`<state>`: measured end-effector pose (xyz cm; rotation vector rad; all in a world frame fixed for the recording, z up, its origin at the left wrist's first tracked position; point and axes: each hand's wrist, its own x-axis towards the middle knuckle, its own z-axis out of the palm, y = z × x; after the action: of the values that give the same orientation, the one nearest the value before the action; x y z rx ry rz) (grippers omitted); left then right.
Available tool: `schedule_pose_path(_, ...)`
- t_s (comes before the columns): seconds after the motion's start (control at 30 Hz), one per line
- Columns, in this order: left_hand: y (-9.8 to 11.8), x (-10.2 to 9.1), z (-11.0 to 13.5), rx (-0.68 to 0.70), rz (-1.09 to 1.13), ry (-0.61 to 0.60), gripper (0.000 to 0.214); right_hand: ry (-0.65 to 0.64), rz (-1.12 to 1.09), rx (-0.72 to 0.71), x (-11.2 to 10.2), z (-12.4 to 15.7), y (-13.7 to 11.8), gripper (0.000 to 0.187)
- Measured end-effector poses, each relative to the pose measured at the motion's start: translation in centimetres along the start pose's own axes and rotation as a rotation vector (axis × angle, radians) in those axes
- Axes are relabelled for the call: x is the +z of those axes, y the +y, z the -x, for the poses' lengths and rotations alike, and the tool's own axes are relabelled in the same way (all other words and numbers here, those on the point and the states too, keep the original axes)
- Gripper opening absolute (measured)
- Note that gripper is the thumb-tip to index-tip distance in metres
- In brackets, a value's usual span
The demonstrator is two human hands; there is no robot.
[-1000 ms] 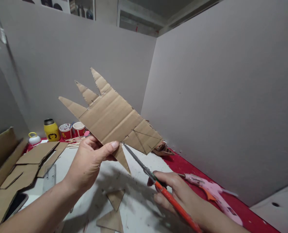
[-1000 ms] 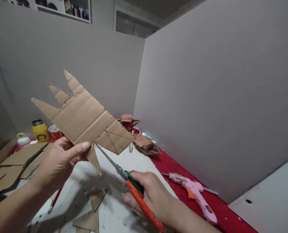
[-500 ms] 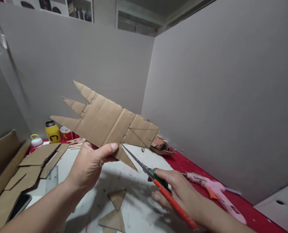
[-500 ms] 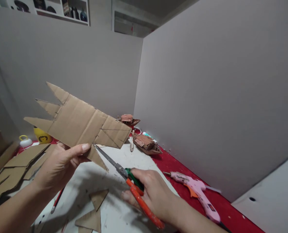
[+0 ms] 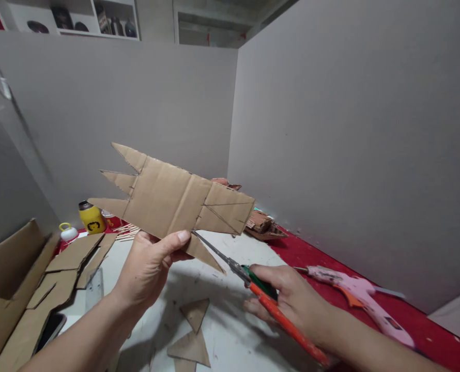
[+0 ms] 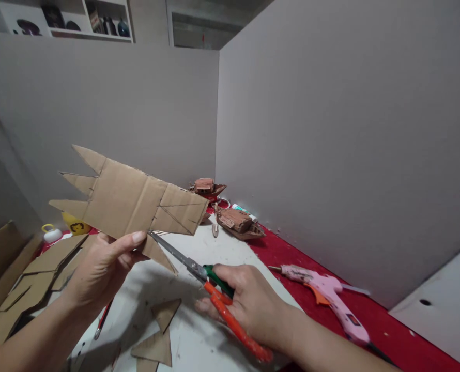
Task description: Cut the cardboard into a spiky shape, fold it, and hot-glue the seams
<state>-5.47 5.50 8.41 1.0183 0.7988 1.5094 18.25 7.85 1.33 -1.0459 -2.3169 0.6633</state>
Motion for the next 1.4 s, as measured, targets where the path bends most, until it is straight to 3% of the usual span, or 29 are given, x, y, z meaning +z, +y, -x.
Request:
schedule_pose_path(0.27,0.2,0.2,0.4,-0.026,0.039,-0.017,0.007,0.022,-0.108,-0.049,0.8,0.3,0.3,0.046)
schedule_pose_path(0.43,0.4,0.6,0.9,-0.061,0.125,0.023,0.039,0.07,-0.115,-0.094,0.9,0.3,0.0,0.049)
schedule_pose_path(0.73,0.4,0.8,0.7,-0.13,0.187,0.076,0.051,0.082,0.035,-0.034,-0.1,0.1,-1.0,0.043)
schedule_pose_path(0.9,0.1,1.0,0.7,-0.142,0.233,0.084,0.034,0.088,0.148,-0.046,-0.3,0.0,-1.6,0.042)
schedule_pose_path(1.1,0.7,1.6,1.2,-0.161,0.281,0.143,0.035,0.111,0.105,-0.037,0.3,0.5,-1.2,0.048)
schedule_pose_path(1.23,1.7,2.8,1.8,-0.158,0.299,0.242,0.026,0.209,0.146,-0.117,0.2,0.6,-1.3,0.047)
schedule_pose_path(1.4,2.8,4.2,3.0,-0.153,0.268,0.282,0.018,0.37,0.254,-0.28,-0.3,0.2,-0.9,0.043)
